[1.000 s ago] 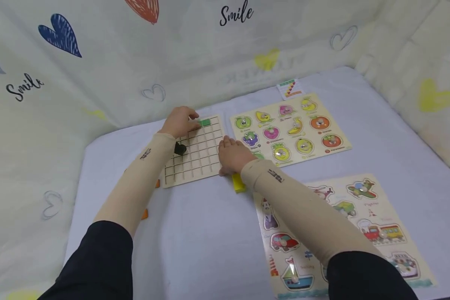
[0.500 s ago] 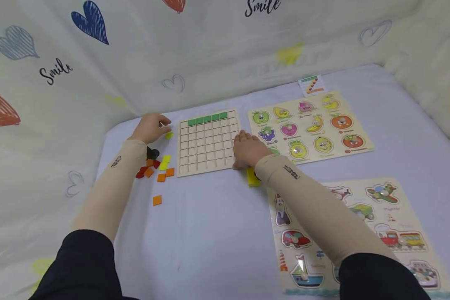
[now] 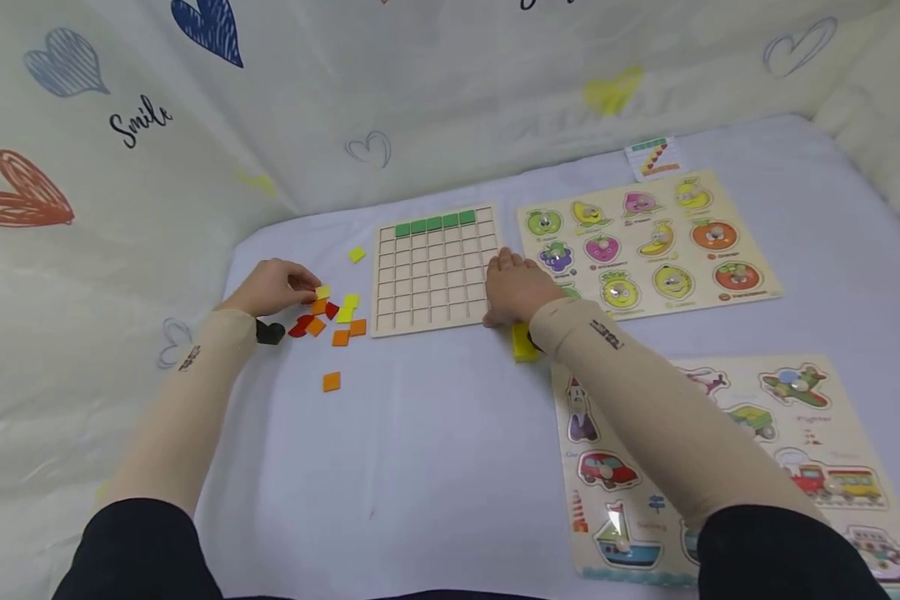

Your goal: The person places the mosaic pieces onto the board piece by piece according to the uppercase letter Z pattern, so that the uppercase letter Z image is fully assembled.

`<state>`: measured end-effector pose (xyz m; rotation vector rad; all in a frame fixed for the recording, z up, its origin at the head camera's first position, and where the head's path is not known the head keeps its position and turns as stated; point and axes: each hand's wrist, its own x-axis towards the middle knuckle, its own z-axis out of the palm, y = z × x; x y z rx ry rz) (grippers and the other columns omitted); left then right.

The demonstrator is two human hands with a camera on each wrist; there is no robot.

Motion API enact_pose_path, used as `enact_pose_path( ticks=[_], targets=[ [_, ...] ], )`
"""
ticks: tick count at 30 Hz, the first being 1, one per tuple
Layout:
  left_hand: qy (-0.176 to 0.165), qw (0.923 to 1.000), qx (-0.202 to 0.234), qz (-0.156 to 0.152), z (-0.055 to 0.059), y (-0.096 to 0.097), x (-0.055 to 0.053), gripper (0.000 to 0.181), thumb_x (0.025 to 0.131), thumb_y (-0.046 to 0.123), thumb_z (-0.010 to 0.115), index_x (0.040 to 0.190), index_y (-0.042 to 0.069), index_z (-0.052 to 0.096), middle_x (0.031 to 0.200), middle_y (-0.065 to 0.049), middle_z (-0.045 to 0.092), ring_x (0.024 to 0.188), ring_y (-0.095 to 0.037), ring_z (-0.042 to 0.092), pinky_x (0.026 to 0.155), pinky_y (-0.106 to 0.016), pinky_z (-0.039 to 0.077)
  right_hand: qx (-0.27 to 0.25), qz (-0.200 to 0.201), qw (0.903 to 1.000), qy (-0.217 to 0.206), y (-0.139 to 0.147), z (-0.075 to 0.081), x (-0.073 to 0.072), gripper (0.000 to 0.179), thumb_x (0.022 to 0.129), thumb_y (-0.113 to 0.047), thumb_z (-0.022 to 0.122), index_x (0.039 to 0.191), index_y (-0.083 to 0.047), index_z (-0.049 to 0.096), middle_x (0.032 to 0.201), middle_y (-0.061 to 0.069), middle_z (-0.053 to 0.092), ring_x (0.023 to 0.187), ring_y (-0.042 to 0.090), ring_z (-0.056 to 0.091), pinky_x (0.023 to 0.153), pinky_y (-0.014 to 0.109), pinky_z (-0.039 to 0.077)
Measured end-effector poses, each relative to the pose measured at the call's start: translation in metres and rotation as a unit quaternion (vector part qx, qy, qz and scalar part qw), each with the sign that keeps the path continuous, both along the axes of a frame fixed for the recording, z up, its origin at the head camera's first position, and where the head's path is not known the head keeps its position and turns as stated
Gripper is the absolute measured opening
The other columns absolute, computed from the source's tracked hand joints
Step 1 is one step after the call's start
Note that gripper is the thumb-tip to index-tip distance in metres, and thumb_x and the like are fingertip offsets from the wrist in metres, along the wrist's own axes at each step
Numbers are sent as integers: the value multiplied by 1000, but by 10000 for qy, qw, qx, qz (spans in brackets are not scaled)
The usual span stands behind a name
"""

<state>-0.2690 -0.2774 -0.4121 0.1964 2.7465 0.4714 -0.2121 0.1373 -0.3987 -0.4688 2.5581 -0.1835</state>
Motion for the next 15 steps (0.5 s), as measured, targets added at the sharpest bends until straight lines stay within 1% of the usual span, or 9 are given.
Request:
enact_pose_path(
  ticks=[2,4,8,10,12,14,15],
  targets=[
    [-107,9999,3,39,1,-4,3,28,96,21,75,121,8,75,107,-11,76,96,-26,64,93,-41,55,-15,-24,10000,-8,1,1,0,101,97,-37,72,160,13,11,170,33,4,160,48,7,131,58,11],
    [-137,9999,10,89,1,-8,4,29,95,21,75,121,9,75,107,-11,75,96,-26,63,91,-39,55,-29,-41,10000,-10,2,2,-1,101,97,-36,72,160,13,11,170,33,3,160,48,7,131,58,11],
    [-39,9998,-23,182,-1,-10,3,28,96,15,70,123,9,75,110,-12,73,99,-28,60,91,-39,54,-75,-49,10000,-16,2,2,-1,101,97,-36,72,160,14,10,170,33,2,160,48,7,131,57,10],
    [28,9996,-30,263,-2,-9,4,30,96,9,64,125,9,74,115,-14,70,103,-30,58,92,-41,54,-72,-38,10000,2,2,2,0,101,97,-35,72,160,14,11,170,33,3,160,48,7,131,57,11],
    [169,9991,-93,375,-2,-7,5,33,96,6,60,126,10,72,118,-14,68,105,-31,56,92,-42,55,-75,-35,10000,10,2,2,1,100,97,-35,72,160,14,11,170,33,4,160,48,7,131,58,11],
    [380,9975,-186,558,-2,-4,7,30,96,8,58,123,9,73,114,-15,68,102,-32,56,88,-41,55,-89,-40,10000,0,1,1,2,100,97,-35,72,160,13,11,170,33,3,160,48,7,131,57,11],
    [488,9963,-232,676,-2,-3,8,26,98,13,59,119,8,73,110,-15,69,99,-32,57,85,-40,55,-101,-39,9999,-7,1,2,2,100,97,-35,72,160,13,11,170,33,3,160,48,7,131,57,11]
  ],
)
